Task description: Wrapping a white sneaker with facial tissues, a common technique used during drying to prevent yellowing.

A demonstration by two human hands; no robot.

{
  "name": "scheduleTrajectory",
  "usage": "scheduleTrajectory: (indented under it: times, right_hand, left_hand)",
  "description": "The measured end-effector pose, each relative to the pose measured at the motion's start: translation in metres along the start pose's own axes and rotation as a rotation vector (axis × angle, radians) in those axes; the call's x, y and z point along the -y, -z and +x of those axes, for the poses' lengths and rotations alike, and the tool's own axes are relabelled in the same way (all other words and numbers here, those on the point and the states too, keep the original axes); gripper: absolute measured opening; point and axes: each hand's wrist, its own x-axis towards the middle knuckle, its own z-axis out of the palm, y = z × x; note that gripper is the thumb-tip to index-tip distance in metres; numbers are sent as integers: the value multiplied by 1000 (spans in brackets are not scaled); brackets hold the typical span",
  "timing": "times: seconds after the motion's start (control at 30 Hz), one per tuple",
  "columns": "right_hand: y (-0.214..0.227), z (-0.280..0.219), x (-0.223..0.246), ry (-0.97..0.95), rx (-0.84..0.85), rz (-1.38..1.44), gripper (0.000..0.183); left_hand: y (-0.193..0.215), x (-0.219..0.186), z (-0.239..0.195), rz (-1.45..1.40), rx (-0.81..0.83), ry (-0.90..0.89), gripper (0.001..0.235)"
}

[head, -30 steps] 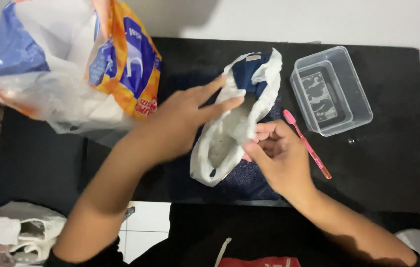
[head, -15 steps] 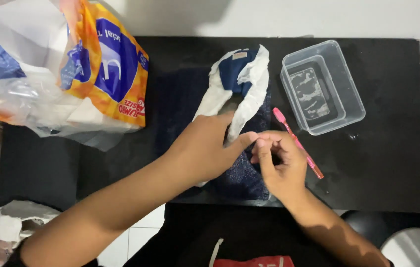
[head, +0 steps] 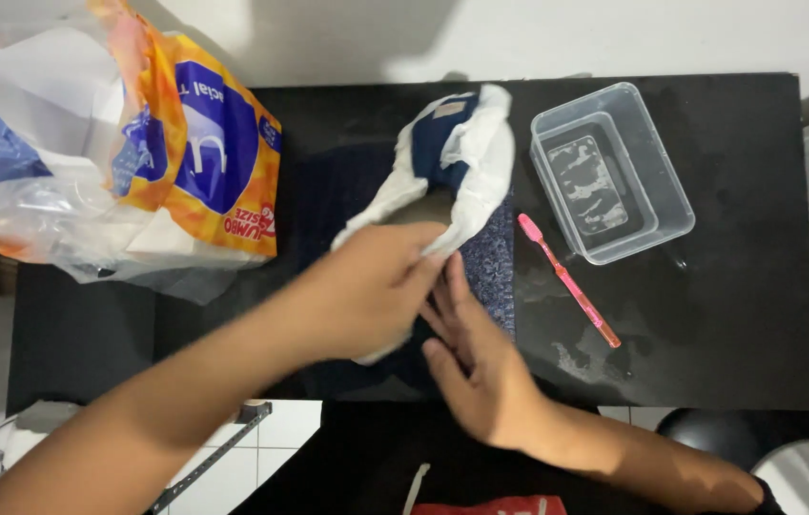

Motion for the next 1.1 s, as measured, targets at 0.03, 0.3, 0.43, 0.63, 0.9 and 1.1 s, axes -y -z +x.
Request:
scheduleTrajectory:
  times: [0.03, 0.3, 0.43, 0.63, 0.9, 1.1]
  right_hand:
    - [-4, 0, 0, 3, -3, 1, 80]
    - [-16, -4, 8, -99, 134, 0, 82]
    - [-3, -13, -6, -104, 67, 79, 85]
    - [35, -12, 13, -139, -52, -343, 45]
    - [95, 10, 58, 188, -187, -1124, 19]
    - [121, 38, 76, 199, -186, -1531, 22]
  left_hand:
    - [12, -2, -2, 3, 2, -2, 20]
    - [45, 5, -8, 102, 286, -34, 26]
    - [34, 1, -6, 134, 252, -66, 23]
    - [17, -6, -7, 137, 227, 141, 34]
    - [8, -4, -40, 364, -346, -247, 42]
    - [32, -2, -44, 300, -512, -303, 34]
